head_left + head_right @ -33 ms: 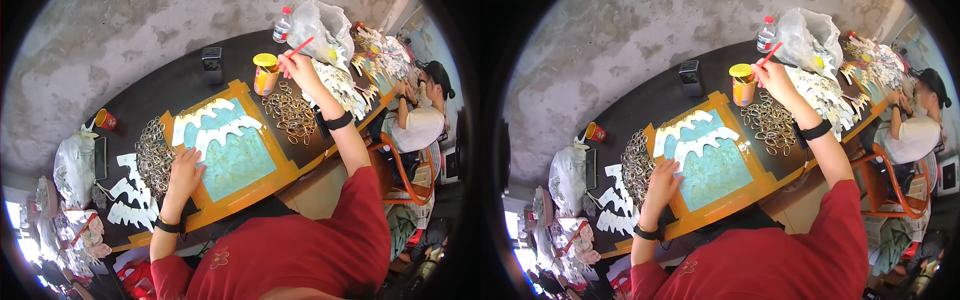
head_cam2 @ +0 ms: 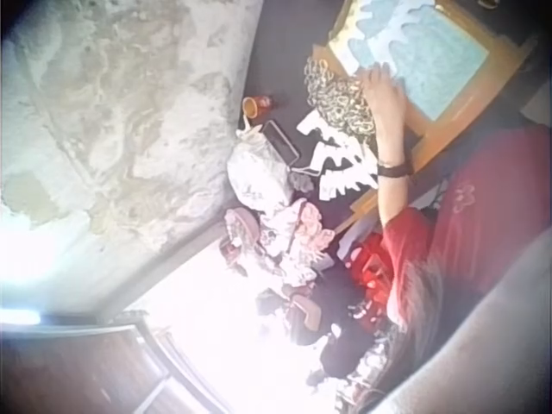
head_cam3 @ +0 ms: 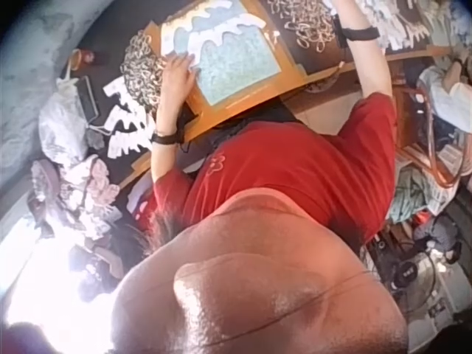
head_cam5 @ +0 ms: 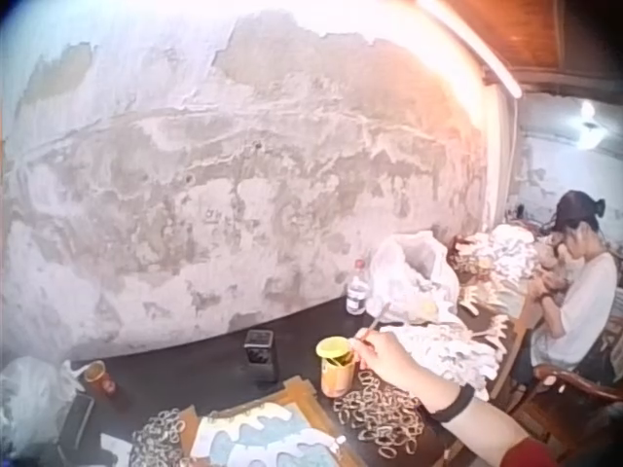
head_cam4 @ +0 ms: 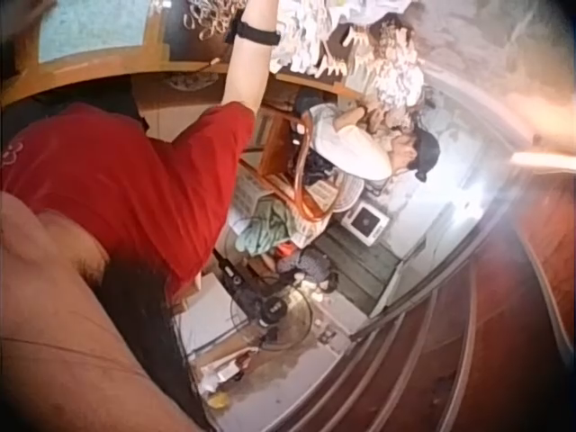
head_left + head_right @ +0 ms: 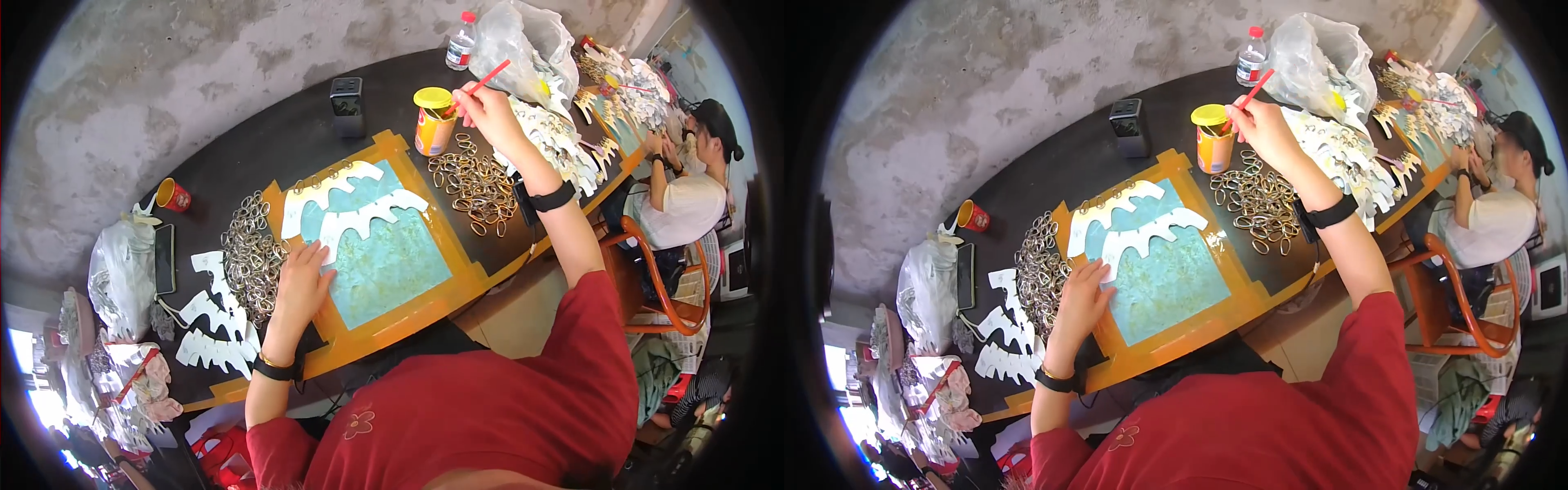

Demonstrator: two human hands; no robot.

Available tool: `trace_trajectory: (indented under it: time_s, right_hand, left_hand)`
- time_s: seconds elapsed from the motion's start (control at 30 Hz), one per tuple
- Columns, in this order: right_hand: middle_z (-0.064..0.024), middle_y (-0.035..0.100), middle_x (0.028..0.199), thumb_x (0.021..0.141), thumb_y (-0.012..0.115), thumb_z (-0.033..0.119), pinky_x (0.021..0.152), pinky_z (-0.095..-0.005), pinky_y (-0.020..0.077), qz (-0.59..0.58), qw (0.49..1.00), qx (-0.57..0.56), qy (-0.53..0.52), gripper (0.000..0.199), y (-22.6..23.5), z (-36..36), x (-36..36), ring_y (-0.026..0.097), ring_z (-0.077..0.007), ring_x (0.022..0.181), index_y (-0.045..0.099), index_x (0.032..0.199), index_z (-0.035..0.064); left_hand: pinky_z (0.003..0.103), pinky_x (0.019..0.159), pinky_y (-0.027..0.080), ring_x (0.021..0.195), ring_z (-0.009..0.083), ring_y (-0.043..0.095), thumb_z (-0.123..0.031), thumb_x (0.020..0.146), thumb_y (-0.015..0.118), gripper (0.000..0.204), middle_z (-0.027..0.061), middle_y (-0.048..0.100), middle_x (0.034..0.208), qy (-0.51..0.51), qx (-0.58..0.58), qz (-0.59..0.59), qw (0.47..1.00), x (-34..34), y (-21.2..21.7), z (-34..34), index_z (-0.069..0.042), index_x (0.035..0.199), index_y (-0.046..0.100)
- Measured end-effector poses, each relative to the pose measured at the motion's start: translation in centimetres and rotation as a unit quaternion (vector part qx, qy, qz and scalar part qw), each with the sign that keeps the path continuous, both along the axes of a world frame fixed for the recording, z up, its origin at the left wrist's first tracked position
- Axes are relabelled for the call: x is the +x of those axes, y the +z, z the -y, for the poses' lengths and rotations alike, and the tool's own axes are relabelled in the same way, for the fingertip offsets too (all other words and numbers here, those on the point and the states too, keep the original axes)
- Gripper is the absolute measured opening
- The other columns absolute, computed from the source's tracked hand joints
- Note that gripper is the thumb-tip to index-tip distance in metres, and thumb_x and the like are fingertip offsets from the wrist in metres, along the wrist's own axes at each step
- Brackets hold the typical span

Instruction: Applying glue to white shoe components using a small brush.

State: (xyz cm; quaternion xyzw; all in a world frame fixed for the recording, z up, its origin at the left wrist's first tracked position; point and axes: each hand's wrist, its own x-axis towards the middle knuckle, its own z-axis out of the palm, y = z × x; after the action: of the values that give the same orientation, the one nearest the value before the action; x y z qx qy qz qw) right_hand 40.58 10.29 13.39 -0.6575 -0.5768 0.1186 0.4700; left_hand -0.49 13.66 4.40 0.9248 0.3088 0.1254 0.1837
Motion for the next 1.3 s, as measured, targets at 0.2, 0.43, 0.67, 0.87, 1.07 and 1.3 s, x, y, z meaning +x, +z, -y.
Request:
trace_trajectory:
  time_s: [0.2,0.43,0.67,0.87,1.07,1.3]
  right_hand:
    - [-0.0022,0.061,0.070,0.101,0.052,0.020,0.054,-0.0205,0.0450,-0.024,0.997,0.066,-0.041,0.025,3.7,2.9,-0.4,0.056,-0.0063,0.059,0.064,0.096,-0.0019]
    - [-0.0048,0.062,0.077,0.101,0.051,0.016,0.063,-0.0245,0.0494,0.031,0.998,0.035,0.030,0.020,3.3,4.7,0.7,0.061,-0.0107,0.068,0.061,0.100,-0.0013]
    - [-0.0049,0.062,0.080,0.100,0.052,0.014,0.070,-0.0260,0.0503,0.076,0.997,-0.014,0.031,0.017,4.6,7.4,-0.7,0.062,-0.0131,0.074,0.059,0.101,-0.0008]
    - [-0.0092,0.067,0.081,0.101,0.053,0.018,0.066,-0.0244,0.0523,-0.030,0.995,0.090,-0.028,0.024,4.0,7.7,-0.1,0.065,-0.0128,0.068,0.061,0.100,-0.0047]
    - [-0.0159,0.069,0.086,0.101,0.052,0.029,0.066,-0.0269,0.0551,-0.240,0.962,0.101,-0.089,0.032,0.3,7.2,2.3,0.072,-0.0203,0.074,0.058,0.099,-0.0023]
    - [-0.0173,0.070,0.088,0.103,0.048,0.029,0.069,-0.0284,0.0556,-0.179,0.977,0.063,-0.095,0.032,1.4,9.0,1.2,0.072,-0.0219,0.076,0.055,0.097,-0.0023]
  left_hand:
    - [0.045,0.102,0.042,0.122,0.0388,0.050,-0.012,0.080,0.070,0.048,0.0196,0.056,0.132,-0.004,-0.008,0.002,1.000,-0.5,0.3,0.4,0.001,0.125,0.059]
    - [0.045,0.103,0.042,0.124,0.0406,0.048,-0.012,0.082,0.068,0.050,0.0216,0.053,0.135,-0.010,0.001,0.002,1.000,-0.4,0.2,0.7,0.002,0.128,0.056]
    - [0.045,0.105,0.040,0.127,0.0414,0.046,-0.012,0.085,0.065,0.050,0.0226,0.050,0.137,-0.006,0.019,-0.015,1.000,-0.4,-0.1,1.2,0.003,0.131,0.052]
    - [0.044,0.108,0.038,0.130,0.0405,0.044,-0.012,0.087,0.064,0.050,0.0218,0.048,0.140,-0.002,0.029,-0.021,0.999,-0.7,-0.6,1.4,0.002,0.133,0.050]
    - [0.044,0.108,0.038,0.130,0.0398,0.044,-0.013,0.087,0.064,0.050,0.0213,0.048,0.141,-0.001,0.031,-0.033,0.999,-0.5,-0.6,1.5,0.001,0.133,0.050]
    - [0.043,0.108,0.038,0.130,0.0387,0.044,-0.015,0.087,0.064,0.049,0.0204,0.048,0.141,0.007,0.018,-0.038,0.999,-0.5,-0.2,1.5,0.000,0.133,0.051]
